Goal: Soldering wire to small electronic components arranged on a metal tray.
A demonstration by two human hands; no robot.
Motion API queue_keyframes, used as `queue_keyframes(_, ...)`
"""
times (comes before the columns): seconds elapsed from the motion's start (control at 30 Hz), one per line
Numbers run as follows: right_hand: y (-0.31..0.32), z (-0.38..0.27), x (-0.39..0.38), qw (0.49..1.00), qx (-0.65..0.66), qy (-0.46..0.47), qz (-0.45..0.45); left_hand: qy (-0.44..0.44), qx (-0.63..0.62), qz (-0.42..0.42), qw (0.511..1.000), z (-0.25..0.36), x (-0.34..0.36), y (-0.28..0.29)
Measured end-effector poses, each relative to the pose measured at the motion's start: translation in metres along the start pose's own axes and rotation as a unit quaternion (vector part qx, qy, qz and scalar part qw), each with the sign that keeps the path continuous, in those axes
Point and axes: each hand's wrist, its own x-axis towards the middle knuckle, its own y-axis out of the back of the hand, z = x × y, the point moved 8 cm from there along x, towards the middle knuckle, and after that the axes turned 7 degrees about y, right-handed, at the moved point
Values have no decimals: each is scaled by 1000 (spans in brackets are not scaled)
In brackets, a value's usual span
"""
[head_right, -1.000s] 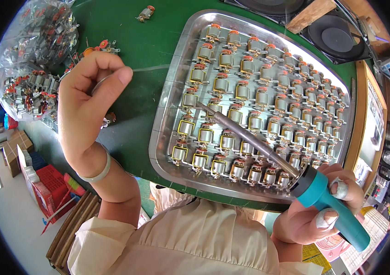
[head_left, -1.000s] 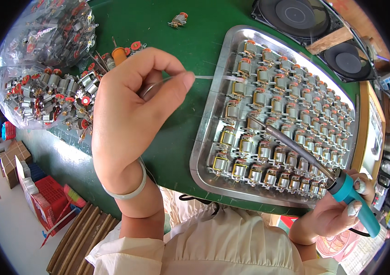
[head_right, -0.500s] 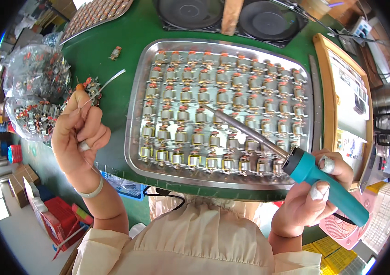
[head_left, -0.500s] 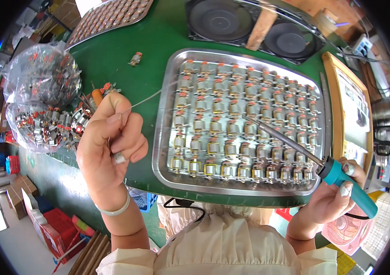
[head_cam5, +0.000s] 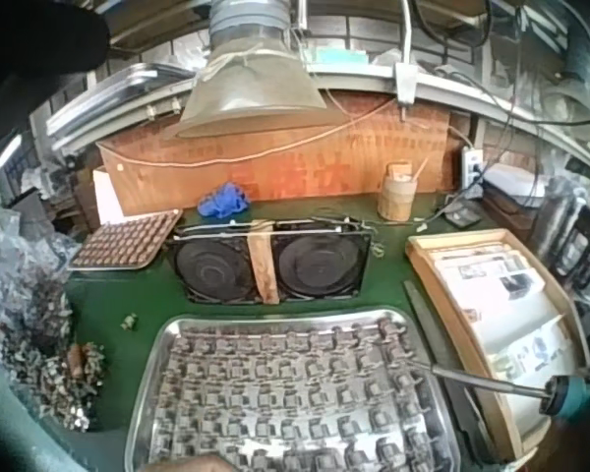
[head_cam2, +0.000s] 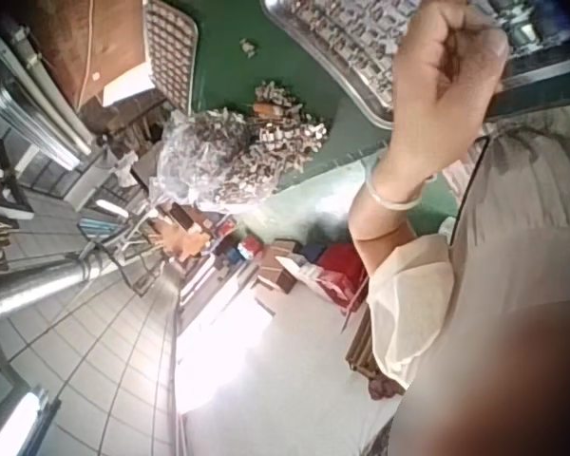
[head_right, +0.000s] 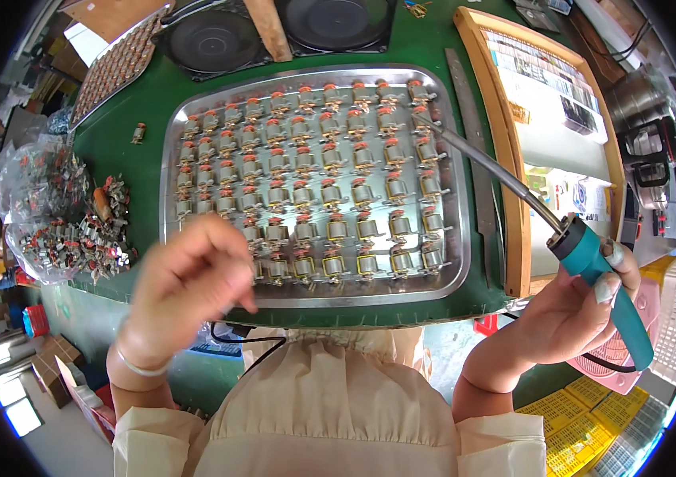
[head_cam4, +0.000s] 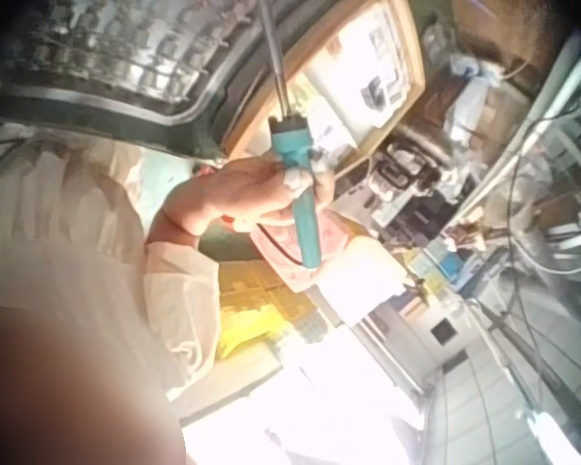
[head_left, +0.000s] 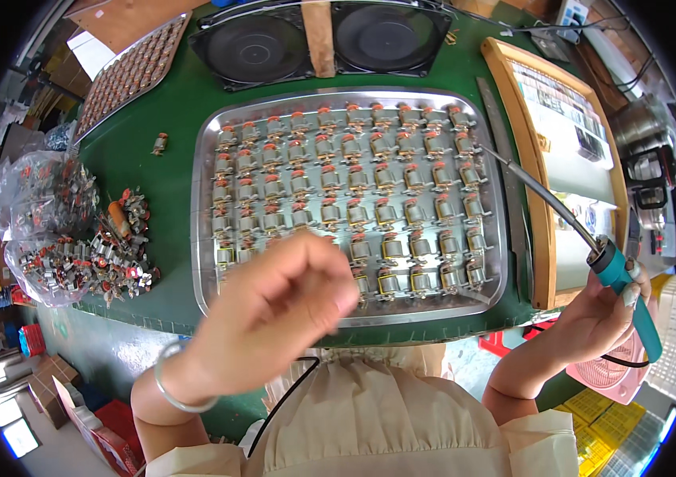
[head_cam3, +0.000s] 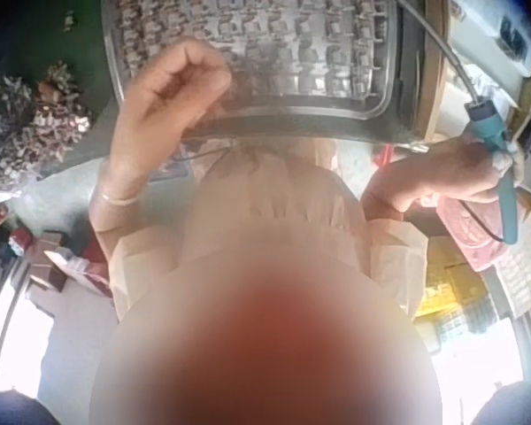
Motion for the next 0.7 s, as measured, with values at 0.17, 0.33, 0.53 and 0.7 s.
queue_keyframes(0.17, 16, 7, 1, 999, 15, -9, -43, 179, -190, -120, 958, -90, -22, -37)
queue_keyframes(0.33, 15, 12, -5, 1000, 24, -14, -4, 169, -246, -31, 954, -114, -25, -34)
queue_keyframes(0.53, 18, 5, -9, 999, 3, -18, 28, 101, -361, 74, 924, -119, -27, -28)
queue_keyframes(0.7, 21, -1, -9, 999, -8, -16, 31, 72, -332, 162, 926, -132, -26, -13)
